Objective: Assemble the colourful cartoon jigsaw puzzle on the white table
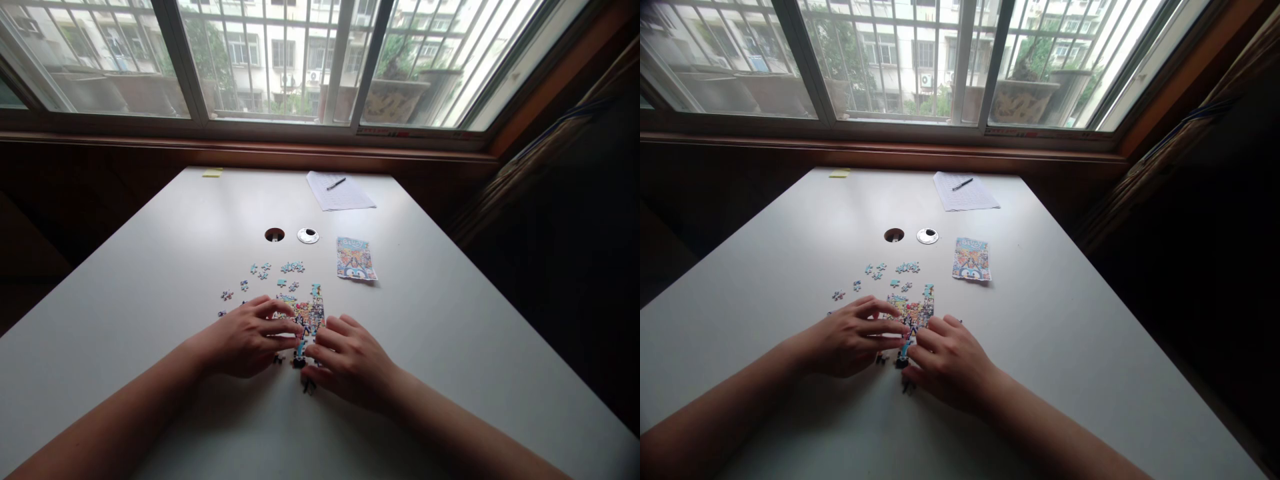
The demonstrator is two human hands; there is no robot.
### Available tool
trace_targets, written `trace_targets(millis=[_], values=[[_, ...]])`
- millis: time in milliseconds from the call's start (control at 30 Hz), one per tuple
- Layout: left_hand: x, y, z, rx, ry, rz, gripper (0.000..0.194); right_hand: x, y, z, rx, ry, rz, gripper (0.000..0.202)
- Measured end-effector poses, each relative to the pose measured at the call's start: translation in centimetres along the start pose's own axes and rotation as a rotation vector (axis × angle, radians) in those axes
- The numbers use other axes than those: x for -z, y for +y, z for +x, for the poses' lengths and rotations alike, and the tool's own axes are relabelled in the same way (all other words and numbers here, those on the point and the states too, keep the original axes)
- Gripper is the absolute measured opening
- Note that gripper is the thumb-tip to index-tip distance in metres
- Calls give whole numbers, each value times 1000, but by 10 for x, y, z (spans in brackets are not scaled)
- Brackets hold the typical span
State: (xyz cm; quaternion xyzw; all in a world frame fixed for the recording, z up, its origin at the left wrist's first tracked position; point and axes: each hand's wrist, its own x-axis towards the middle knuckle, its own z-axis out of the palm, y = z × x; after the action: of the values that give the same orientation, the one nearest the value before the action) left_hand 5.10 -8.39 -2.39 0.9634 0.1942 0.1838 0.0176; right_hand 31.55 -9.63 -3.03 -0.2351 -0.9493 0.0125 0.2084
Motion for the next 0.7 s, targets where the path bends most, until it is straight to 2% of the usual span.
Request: trace_targets(millis=[333, 500, 700], values=[[-1, -2, -1, -12, -13, -32, 50, 2, -2, 0, 10, 5, 0, 15], [5, 1, 1, -25, 8, -85, 52, 1, -1, -1, 5, 1, 5, 16], [12, 5, 3, -21, -16, -108, 44, 4, -2, 0, 27, -6, 19, 19]])
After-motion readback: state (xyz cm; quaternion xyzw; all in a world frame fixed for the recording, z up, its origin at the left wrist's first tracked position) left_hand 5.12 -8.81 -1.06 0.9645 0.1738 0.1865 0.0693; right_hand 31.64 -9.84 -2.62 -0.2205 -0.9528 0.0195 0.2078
